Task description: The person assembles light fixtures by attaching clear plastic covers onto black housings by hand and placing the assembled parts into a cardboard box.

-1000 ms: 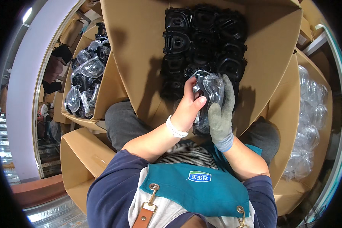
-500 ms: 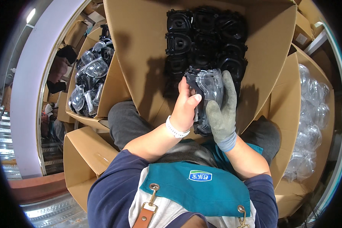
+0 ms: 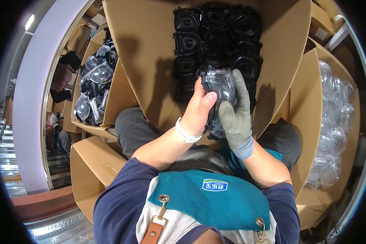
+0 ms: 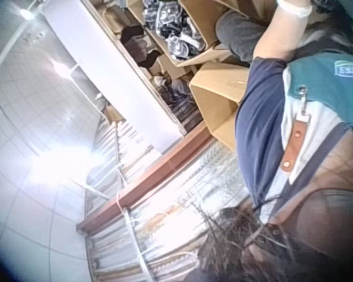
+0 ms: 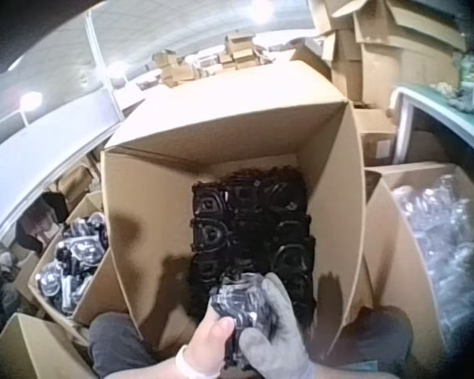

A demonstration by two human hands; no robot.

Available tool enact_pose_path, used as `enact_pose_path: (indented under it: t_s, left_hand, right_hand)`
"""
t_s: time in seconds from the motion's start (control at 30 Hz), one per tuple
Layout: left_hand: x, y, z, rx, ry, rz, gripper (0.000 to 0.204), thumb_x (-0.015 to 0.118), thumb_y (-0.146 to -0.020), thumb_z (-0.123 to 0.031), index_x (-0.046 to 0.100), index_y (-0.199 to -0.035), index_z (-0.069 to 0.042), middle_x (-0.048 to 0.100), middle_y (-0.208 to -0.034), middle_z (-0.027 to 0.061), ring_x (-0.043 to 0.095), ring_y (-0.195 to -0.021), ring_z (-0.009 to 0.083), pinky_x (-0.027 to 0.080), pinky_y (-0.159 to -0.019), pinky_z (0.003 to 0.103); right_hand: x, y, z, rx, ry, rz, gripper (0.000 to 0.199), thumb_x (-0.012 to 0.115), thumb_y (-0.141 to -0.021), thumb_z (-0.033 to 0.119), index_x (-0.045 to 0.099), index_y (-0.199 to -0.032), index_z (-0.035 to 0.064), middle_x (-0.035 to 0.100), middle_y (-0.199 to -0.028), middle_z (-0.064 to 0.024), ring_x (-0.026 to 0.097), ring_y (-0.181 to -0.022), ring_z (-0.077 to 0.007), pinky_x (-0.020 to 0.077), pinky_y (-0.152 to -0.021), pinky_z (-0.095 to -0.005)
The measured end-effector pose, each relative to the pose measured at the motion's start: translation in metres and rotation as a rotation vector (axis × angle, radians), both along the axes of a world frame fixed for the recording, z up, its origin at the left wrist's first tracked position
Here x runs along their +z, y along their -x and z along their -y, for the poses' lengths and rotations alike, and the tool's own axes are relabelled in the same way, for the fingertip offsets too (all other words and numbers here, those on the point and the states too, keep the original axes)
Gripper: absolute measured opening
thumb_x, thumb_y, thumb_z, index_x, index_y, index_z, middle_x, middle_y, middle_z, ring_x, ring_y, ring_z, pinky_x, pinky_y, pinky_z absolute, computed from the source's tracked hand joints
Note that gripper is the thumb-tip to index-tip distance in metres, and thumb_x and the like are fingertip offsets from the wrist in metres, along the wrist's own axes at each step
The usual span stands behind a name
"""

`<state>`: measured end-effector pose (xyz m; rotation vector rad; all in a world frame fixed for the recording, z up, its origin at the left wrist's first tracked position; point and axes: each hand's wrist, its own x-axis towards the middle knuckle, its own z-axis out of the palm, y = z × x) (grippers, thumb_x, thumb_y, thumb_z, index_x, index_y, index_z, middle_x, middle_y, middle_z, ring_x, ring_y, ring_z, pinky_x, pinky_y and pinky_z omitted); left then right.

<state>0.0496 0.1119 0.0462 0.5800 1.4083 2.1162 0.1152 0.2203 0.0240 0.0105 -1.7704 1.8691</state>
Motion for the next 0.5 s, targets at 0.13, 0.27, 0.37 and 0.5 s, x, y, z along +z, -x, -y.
enact_pose_path:
  t_s: [0.13, 0.27, 0.37, 0.5]
  left_hand:
    - [0.005, -0.006, -0.001, 0.092, 0.063, -0.059, 0.077, 0.061, -0.084, -0.048, 0.033, -0.141, -0.004, 0.048, -0.132, 0.0093, 0.049, -0.119, 0.0199, 0.037, -0.103, 0.035]
    - [0.007, -0.005, -0.001, 0.102, 0.031, -0.113, 0.072, 0.067, -0.083, -0.042, 0.037, -0.136, -0.005, 0.028, -0.133, 0.0081, 0.042, -0.120, 0.0216, 0.033, -0.106, 0.036]
    - [0.012, -0.007, -0.002, 0.133, 0.023, -0.166, 0.072, 0.067, -0.081, -0.041, 0.037, -0.136, -0.005, 0.029, -0.133, 0.0092, 0.042, -0.121, 0.0225, 0.034, -0.106, 0.037]
    - [0.012, -0.004, 0.002, 0.212, -0.039, -0.201, 0.076, 0.067, -0.076, -0.041, 0.036, -0.135, -0.005, 0.032, -0.133, 0.0121, 0.040, -0.123, 0.0242, 0.033, -0.106, 0.037]
  right_hand:
    - [0.002, 0.000, -0.001, 0.025, 0.068, -0.028, 0.076, 0.065, -0.090, 0.033, 0.026, -0.147, 0.0021, 0.041, -0.142, -0.0117, 0.043, -0.127, -0.0212, 0.0324, -0.109, -0.0338]
    - [0.004, 0.004, -0.009, 0.081, 0.082, -0.094, 0.071, 0.067, -0.086, 0.024, 0.032, -0.145, 0.0023, 0.029, -0.150, -0.0155, 0.035, -0.136, -0.0275, 0.0315, -0.110, -0.0370]
    - [0.006, 0.005, -0.011, 0.127, 0.109, -0.155, 0.073, 0.067, -0.087, 0.029, 0.032, -0.145, 0.0022, 0.029, -0.151, -0.0162, 0.031, -0.138, -0.0281, 0.0294, -0.111, -0.0385]
    - [0.018, 0.002, -0.009, 0.044, 0.095, -0.197, 0.089, 0.070, -0.084, 0.041, 0.024, -0.147, -0.0022, 0.033, -0.148, -0.0140, 0.039, -0.132, -0.0227, 0.0329, -0.110, -0.0362]
